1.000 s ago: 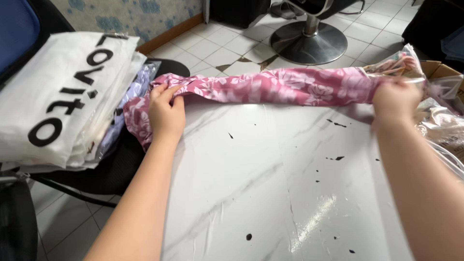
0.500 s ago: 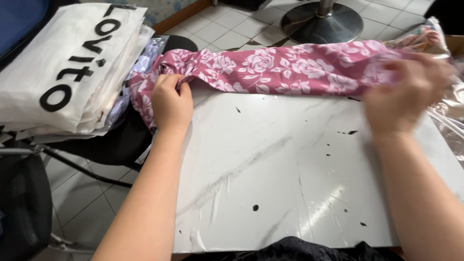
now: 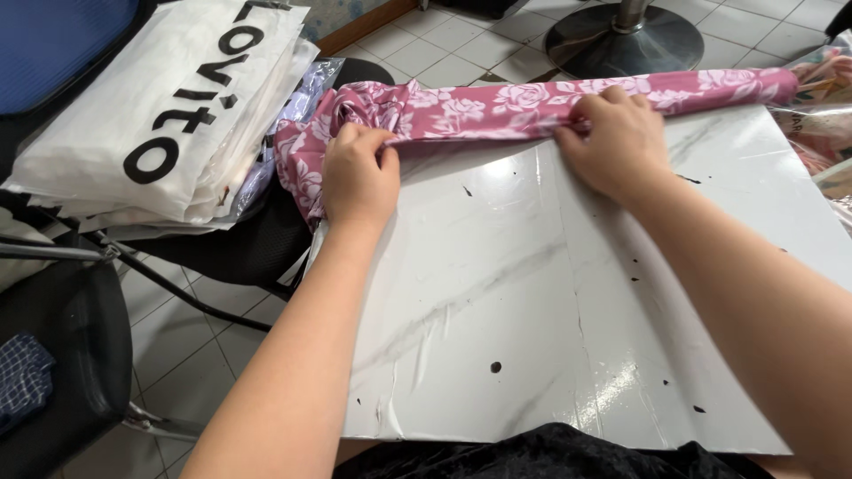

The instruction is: The person folds a pink floral garment on a white table by smoothing out the fabric, folding in the sides, and placing it inside a clear plastic bag.

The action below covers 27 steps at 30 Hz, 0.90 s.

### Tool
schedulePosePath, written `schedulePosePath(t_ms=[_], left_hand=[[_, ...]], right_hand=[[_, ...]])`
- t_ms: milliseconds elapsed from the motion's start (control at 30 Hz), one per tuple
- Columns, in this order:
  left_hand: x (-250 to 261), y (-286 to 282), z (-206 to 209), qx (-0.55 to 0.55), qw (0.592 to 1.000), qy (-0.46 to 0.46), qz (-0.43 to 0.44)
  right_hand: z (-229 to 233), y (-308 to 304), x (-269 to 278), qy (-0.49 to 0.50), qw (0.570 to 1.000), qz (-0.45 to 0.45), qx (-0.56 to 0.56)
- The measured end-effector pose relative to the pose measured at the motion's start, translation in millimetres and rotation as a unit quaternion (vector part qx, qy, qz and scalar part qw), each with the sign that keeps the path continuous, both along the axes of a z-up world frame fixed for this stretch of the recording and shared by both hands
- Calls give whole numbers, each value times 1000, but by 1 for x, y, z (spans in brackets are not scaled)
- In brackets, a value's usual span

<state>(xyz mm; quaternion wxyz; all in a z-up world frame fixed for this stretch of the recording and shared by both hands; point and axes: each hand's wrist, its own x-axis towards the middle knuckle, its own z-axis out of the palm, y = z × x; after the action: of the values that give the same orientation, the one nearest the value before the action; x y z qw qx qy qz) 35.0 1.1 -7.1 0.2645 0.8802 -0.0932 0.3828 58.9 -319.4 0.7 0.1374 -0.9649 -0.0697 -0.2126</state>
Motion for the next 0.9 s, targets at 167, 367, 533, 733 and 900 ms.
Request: schedulePosePath(t_ms=[167,367,533,733,900], left_hand=[[-6,-8,4,94,993,-3,-69],[-39,-1,16,147,987,-9,-61],[-90,22,23,178,981,-30,-72],[-104,46,35,217,967,-5,-134],[-74,34,41,254,951,44,-173]], right_hand=[[-5,-50,-2,-59,998,7,-10],[22,-35,-89,84,995,-59,6],[58,6,-165,330,941,-71,-18],[63,-3,-130,328,932,-34,152],[10,-38,-78,46,998,10,41]])
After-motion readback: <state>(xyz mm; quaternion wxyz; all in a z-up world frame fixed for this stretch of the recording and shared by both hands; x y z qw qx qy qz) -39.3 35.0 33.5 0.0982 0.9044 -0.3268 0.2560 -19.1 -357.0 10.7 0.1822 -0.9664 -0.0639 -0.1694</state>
